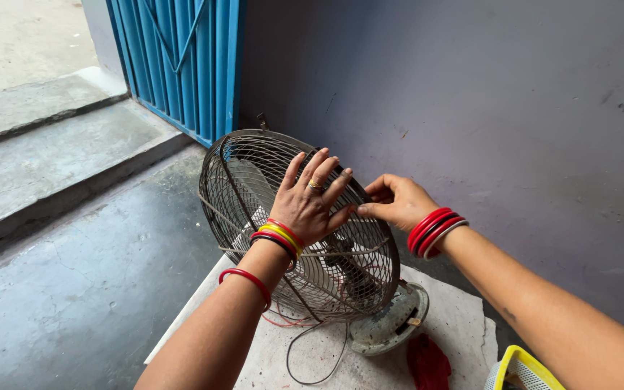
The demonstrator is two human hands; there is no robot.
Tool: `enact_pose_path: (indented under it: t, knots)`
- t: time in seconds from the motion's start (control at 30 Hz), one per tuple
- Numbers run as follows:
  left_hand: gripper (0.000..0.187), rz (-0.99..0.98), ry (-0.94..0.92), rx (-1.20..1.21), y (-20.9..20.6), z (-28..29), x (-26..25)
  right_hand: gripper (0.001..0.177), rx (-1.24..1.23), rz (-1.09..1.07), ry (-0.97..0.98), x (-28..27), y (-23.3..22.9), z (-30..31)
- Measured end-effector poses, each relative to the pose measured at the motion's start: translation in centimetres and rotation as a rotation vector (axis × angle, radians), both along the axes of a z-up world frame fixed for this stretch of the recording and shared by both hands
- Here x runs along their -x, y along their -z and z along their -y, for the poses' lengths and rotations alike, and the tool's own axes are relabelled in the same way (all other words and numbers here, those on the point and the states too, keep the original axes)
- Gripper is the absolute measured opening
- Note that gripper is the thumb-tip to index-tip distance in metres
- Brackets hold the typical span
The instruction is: The person reassembles a disassembled electric fan by hand, securing the front grill and motor housing, then applies lubricant to the motor shaft and rotates the fan blades. The person also handles the power cord and wipes the floor mat with a red cloth.
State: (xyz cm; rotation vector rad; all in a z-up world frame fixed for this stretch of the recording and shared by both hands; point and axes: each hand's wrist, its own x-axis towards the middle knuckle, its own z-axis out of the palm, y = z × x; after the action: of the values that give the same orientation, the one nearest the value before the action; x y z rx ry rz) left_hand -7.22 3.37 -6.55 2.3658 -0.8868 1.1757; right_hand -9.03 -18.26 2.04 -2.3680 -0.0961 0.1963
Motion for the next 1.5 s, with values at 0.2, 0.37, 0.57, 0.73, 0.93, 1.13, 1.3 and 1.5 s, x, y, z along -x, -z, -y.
enact_pose_path:
  t: [0.2, 0.37, 0.57, 0.73, 0.93, 1.13, 1.3, 1.5]
  knots:
    - [0.061, 0.019, 0.007, 0.032, 0.0, 0.2, 0.4, 0.045, -0.123, -0.082, -0.026, -0.8, 0.3, 1.1]
    - [0.059, 0.017, 0.041, 0.063, 0.2, 0.0, 0.8, 0.039, -0.160, -0.195, -0.088, -1.8, 0.3, 1.7]
    - [0.059, 0.015, 0.038, 0.065, 0.3, 0.1, 0.5, 0.035, -0.178, -0.244, -0.104, -2.5, 0.0, 2.0]
    - [0.061, -0.008, 0.009, 0.044, -0.4, 0.4, 0.2, 0.033, -0.123, -0.107, -0.063, -2.0, 0.2, 1.5]
    - [0.056, -0.194, -0.006, -0.023, -4.5, 0.3, 0.6, 0.021, -0.007, 0.190, 0.173, -0.5, 1.2, -0.1]
    - [0.022, -0.613, 0.160, -0.276, -10.3, 1.1, -4.8, 0.021, 0.002, 0.138, 0.180, -1.1, 1.0, 0.0]
    - [0.015, -0.840, 0.247, -0.286, -11.1, 2.8, -7.1, 0.026, -0.094, 0.036, 0.135, -1.8, 0.6, 0.6]
    - [0.009, -0.610, 0.281, -0.099, -7.9, 3.1, -6.7, 0.030, -0.160, -0.044, 0.062, -2.3, 0.5, 1.5]
